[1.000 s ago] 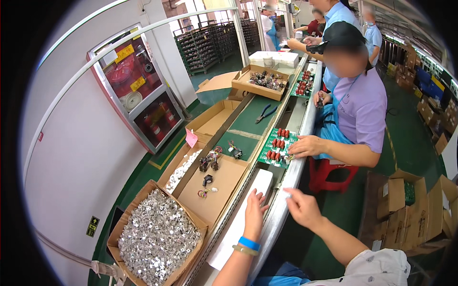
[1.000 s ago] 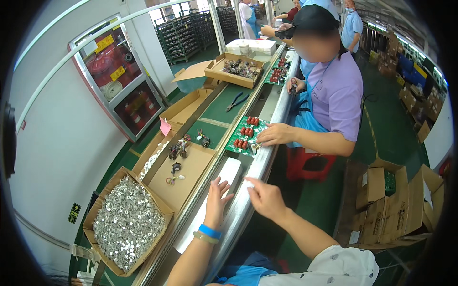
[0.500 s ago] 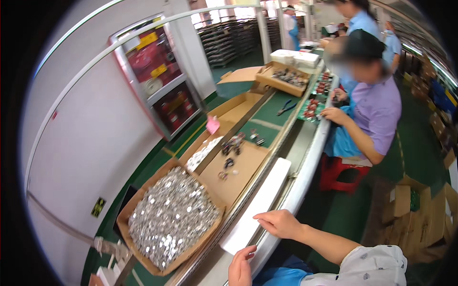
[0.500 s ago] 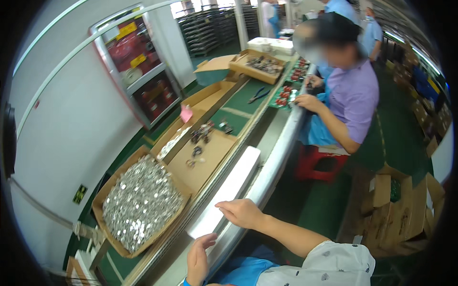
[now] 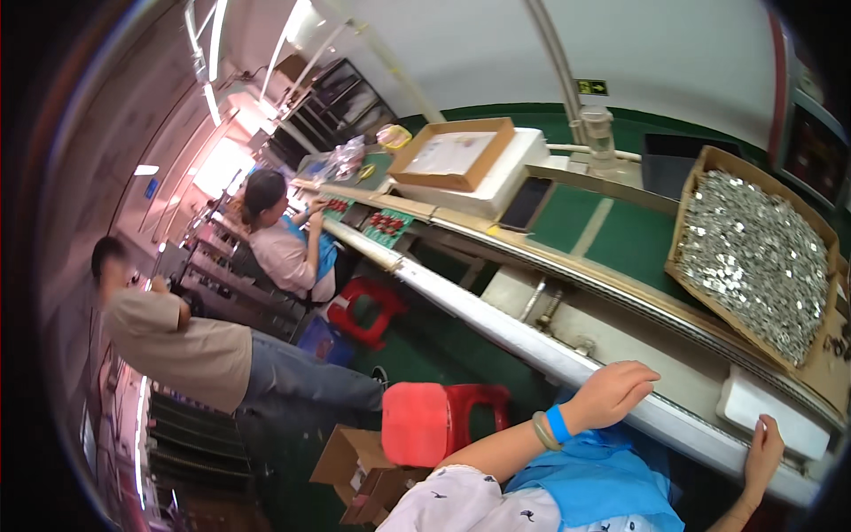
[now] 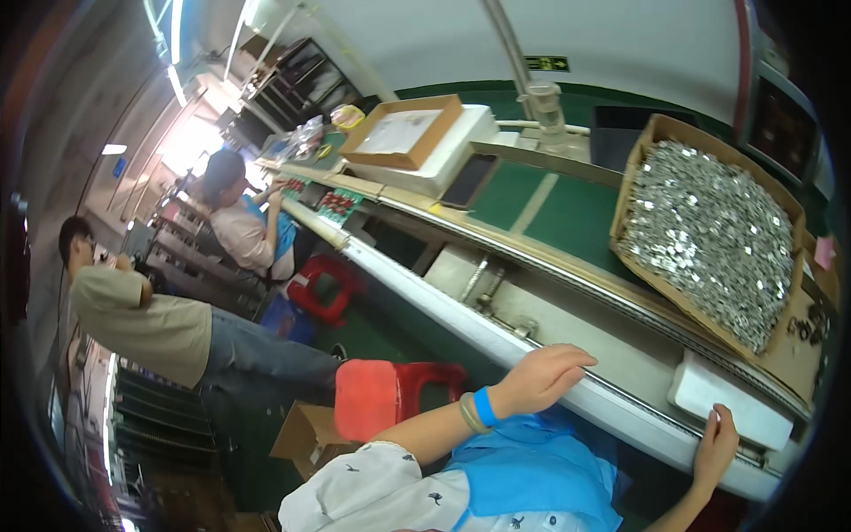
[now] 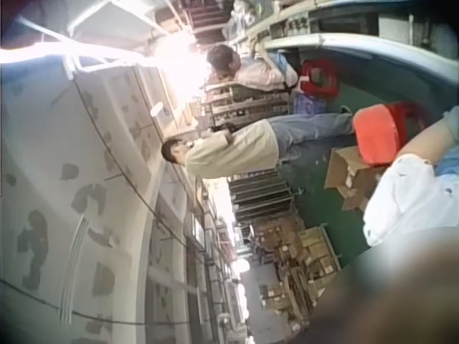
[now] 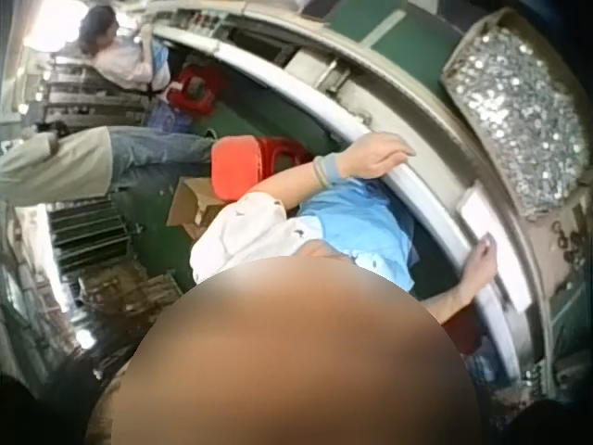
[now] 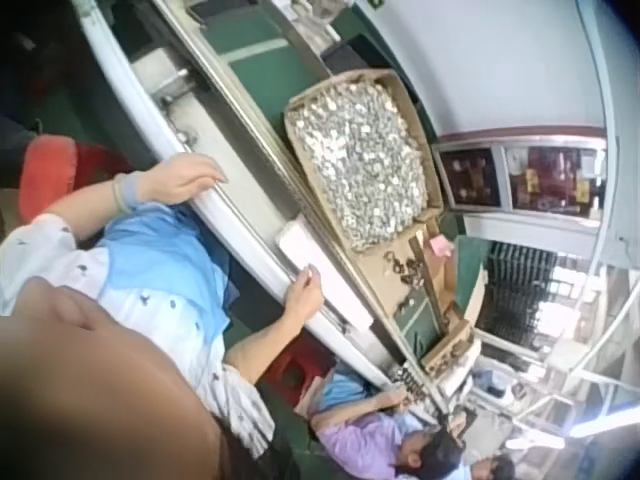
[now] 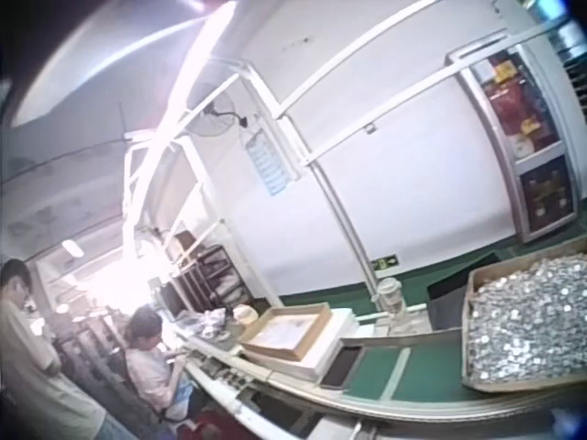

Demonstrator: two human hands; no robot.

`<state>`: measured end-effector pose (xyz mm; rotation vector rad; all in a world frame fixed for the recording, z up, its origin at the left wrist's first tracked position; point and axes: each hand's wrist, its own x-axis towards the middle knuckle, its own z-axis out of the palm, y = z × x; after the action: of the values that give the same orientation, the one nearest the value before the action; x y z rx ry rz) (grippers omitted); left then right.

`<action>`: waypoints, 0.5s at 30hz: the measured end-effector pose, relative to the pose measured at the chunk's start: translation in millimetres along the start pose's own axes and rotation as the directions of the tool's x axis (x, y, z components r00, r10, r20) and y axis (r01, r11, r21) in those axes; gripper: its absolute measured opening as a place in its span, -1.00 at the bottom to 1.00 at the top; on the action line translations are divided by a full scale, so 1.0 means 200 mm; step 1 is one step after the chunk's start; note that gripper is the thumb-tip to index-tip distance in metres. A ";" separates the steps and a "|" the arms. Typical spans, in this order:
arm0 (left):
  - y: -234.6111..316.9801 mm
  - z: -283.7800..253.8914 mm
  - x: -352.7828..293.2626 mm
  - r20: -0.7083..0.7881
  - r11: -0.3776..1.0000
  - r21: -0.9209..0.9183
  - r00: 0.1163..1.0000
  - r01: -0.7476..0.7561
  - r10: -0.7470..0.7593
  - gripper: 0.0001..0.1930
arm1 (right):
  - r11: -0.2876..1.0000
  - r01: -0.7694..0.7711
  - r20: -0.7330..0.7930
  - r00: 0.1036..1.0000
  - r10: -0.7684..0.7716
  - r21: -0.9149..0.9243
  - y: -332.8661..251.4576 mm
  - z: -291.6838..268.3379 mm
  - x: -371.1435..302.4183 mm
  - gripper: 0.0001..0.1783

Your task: The person assembles electronic circuit boards on a factory assembly line. They pick small white plastic components from a cardboard box and insert them into slots on the green PCB. They also handle black circular components with wires, connecting them to the board. The person works continuously on the same board throughout the clip.

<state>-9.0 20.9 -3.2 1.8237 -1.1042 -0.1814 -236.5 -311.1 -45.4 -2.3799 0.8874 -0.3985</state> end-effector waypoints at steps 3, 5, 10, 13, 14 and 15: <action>-0.05 0.03 -0.05 -0.073 1.000 0.010 0.997 0.001 0.000 -0.76 | 0.999 -0.012 0.011 1.000 0.013 -0.035 0.02 0.00 0.02 -0.75; -0.04 0.07 -0.03 -0.101 0.998 0.057 0.994 -0.027 0.033 -0.78 | 0.999 0.027 -0.020 0.999 -0.028 -0.033 0.09 0.01 0.04 -0.74; -0.08 0.12 0.00 -0.074 0.960 0.233 0.981 -0.156 0.178 -0.84 | 0.996 0.036 -0.047 0.998 -0.040 -0.079 0.10 0.03 0.09 -0.73; -0.08 0.11 -0.02 -0.089 0.949 0.251 0.971 -0.193 0.221 -0.82 | 0.996 0.053 -0.047 0.997 -0.056 -0.065 0.09 0.04 0.08 -0.72; -0.08 0.12 -0.02 -0.090 0.948 0.247 0.969 -0.200 0.228 -0.79 | 0.998 0.054 0.000 0.999 -0.054 -0.033 0.16 0.03 0.10 -0.72; -0.05 0.12 -0.03 -0.077 0.944 0.258 0.970 -0.205 0.231 -0.79 | 0.992 0.098 0.009 0.995 -0.098 -0.073 0.41 0.12 0.12 -0.69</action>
<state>-20.1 10.6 -25.6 1.8870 -1.2890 0.1924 -250.4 -369.2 -111.3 -2.4978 0.7974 -0.4044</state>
